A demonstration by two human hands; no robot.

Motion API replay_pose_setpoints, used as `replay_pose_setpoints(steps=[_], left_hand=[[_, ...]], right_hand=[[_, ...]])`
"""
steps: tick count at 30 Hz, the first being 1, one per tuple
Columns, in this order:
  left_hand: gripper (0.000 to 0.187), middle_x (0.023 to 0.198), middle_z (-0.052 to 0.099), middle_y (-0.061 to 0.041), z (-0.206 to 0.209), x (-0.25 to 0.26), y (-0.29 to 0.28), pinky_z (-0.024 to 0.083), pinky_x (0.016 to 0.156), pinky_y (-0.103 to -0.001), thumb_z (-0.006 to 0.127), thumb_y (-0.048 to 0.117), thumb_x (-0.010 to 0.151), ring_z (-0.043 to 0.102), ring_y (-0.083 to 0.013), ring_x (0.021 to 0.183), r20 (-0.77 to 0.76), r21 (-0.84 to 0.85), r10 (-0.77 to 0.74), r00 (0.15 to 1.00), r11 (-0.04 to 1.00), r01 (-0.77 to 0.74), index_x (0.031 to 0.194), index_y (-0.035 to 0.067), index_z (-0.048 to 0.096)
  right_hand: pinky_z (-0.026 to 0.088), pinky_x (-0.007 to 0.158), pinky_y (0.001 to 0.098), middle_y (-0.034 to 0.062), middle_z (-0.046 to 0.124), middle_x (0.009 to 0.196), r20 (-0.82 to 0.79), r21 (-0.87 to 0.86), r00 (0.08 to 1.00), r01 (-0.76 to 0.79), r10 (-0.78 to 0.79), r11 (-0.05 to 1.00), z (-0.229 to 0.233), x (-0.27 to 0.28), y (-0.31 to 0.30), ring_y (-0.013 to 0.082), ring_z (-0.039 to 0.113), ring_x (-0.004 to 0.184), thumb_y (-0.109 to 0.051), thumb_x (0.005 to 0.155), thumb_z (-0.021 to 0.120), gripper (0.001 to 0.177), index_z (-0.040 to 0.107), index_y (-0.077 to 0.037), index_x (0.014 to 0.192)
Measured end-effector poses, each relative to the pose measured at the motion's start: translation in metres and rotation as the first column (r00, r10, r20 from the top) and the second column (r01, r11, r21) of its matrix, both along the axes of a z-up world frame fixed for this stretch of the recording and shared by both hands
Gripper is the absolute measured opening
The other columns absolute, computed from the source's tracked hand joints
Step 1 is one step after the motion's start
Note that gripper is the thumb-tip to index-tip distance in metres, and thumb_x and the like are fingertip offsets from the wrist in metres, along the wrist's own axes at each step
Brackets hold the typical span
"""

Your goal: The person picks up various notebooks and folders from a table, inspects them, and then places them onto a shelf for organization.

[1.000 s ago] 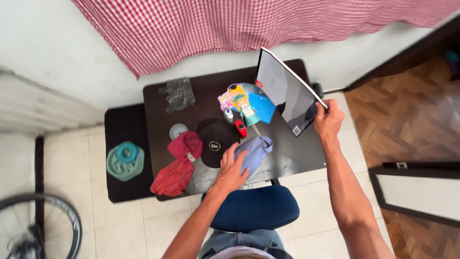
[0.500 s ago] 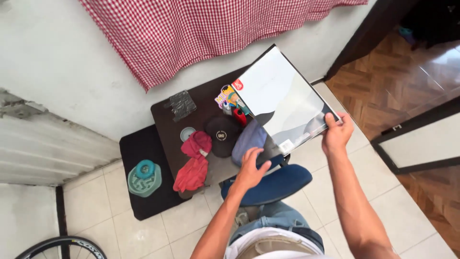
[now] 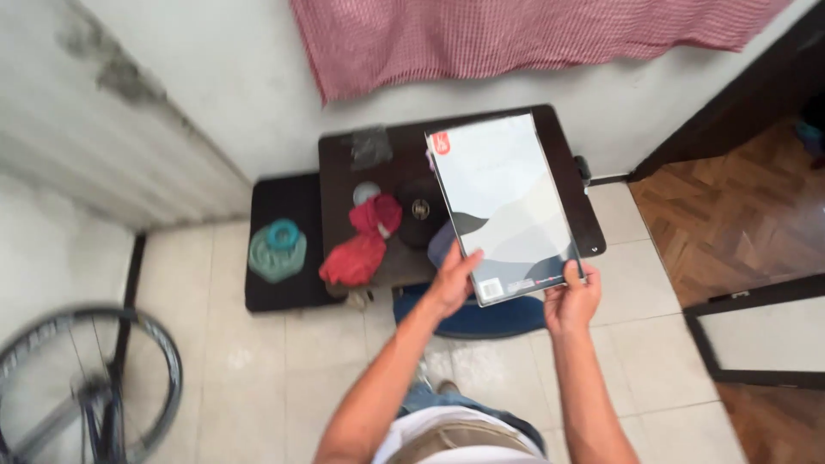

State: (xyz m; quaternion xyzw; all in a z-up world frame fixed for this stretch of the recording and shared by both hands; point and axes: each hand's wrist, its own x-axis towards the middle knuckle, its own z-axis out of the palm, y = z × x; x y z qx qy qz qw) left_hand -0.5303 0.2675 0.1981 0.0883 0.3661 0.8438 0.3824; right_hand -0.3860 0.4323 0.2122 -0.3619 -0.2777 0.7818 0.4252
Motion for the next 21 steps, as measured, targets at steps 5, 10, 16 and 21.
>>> replay_pose_setpoints(steps=[5, 10, 16, 21], left_hand=[[0.061, 0.122, 0.066, -0.014, 0.051, -0.001, -0.045, 0.065, 0.081, -0.046, 0.063, 0.024, 0.104, 0.072, -0.0271, 0.102, 0.064, -0.017, 0.097, 0.993, 0.995, -0.096, 0.158, 0.022, 0.036], [0.056, 0.122, 0.07, -0.011, 0.037, -0.018, -0.094, 0.064, 0.08, -0.045, 0.073, 0.015, 0.097, 0.071, -0.0234, 0.103, 0.051, -0.023, 0.219, 0.974, 0.976, -0.218, 0.148, 0.019, 0.051], [0.049, 0.131, 0.066, -0.013, 0.079, -0.058, -0.176, 0.059, 0.094, -0.05, 0.063, 0.031, 0.105, 0.067, -0.0259, 0.115, 0.097, 0.071, 0.301, 0.949, 0.949, -0.308, 0.15, 0.016, 0.048], [0.055, 0.136, 0.063, -0.018, 0.1, -0.103, -0.253, 0.054, 0.101, -0.055, 0.064, 0.032, 0.104, 0.064, -0.0303, 0.12, 0.063, 0.033, 0.362, 0.93, 0.93, -0.365, 0.152, 0.013, 0.046]], right_hand=[[0.071, 0.078, 0.0414, -0.0002, 0.062, 0.085, -0.039, -0.013, 0.992, -0.12, 0.12, 0.993, -0.022, 0.003, -0.023, 0.0226, 0.077, 0.081, -0.014, 0.103, 0.068, 0.016, 0.053, -0.018, 0.102], [0.07, 0.073, 0.0437, 0.0017, 0.063, 0.084, -0.035, 0.007, 0.971, -0.236, 0.236, 0.972, -0.026, -0.013, -0.059, 0.0253, 0.078, 0.08, -0.014, 0.104, 0.068, 0.014, 0.054, -0.017, 0.104], [0.071, 0.067, 0.0442, 0.0027, 0.065, 0.086, -0.057, 0.084, 0.947, -0.311, 0.316, 0.947, 0.006, -0.067, -0.134, 0.0279, 0.077, 0.078, -0.013, 0.105, 0.066, 0.012, 0.054, -0.015, 0.105], [0.069, 0.065, 0.0502, 0.005, 0.064, 0.085, -0.102, 0.117, 0.937, -0.322, 0.334, 0.939, 0.014, -0.125, -0.211, 0.0307, 0.077, 0.074, -0.011, 0.106, 0.064, 0.009, 0.056, -0.013, 0.107]])
